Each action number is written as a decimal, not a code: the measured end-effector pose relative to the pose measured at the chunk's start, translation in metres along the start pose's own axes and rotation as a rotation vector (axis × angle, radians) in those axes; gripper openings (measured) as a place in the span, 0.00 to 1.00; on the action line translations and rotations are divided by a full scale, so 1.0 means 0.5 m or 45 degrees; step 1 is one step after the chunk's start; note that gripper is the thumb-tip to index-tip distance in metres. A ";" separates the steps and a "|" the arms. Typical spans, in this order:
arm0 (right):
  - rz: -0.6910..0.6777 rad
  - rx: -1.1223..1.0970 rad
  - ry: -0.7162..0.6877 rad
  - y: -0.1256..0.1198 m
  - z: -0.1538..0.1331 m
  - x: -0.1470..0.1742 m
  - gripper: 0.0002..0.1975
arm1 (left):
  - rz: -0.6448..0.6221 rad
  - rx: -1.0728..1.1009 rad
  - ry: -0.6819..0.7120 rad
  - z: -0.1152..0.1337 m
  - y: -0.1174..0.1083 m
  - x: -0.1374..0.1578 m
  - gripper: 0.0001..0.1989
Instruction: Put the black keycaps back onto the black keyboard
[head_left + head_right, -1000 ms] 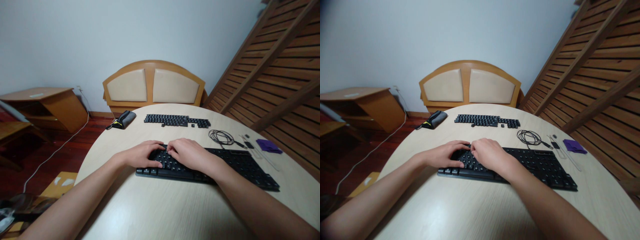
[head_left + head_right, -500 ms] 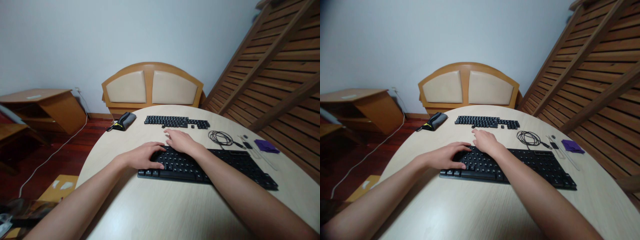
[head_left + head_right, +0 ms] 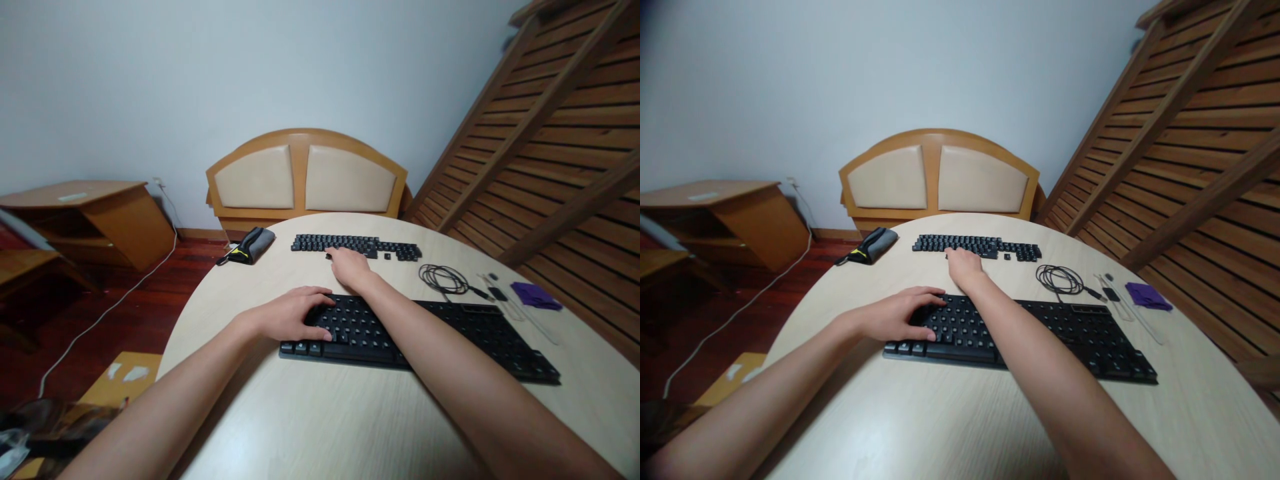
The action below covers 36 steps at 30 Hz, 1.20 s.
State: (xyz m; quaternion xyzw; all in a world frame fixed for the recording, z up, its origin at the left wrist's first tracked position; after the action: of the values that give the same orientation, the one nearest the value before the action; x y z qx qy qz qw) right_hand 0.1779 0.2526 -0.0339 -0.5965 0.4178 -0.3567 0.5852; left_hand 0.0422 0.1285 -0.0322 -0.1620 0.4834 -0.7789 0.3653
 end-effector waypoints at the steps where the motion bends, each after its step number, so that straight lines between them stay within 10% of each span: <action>1: 0.004 0.003 0.003 0.001 0.000 -0.001 0.22 | -0.001 0.001 -0.002 0.000 0.000 0.000 0.30; 22: 0.038 -0.181 -0.084 -0.032 0.041 0.125 0.12 | -0.048 -0.020 -0.035 0.008 -0.004 0.002 0.32; 36: 0.038 -1.323 -0.250 0.007 0.077 0.265 0.09 | 0.384 -0.099 -0.089 0.076 0.028 -0.026 0.12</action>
State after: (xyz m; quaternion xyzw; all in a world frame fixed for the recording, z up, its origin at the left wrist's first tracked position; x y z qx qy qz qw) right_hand 0.2654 0.1467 -0.0479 -0.8325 0.4911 -0.0367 0.2537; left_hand 0.0799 0.1101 -0.0247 -0.1285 0.5190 -0.6897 0.4883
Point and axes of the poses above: each hand's wrist, its own x-axis away from the middle knuckle, its own y-axis out of the palm, z = x × y, the point moved 3 cm from there along -x, towards the middle knuckle, and after that the axes turned 2 degrees about y, right-handed, at the moved point
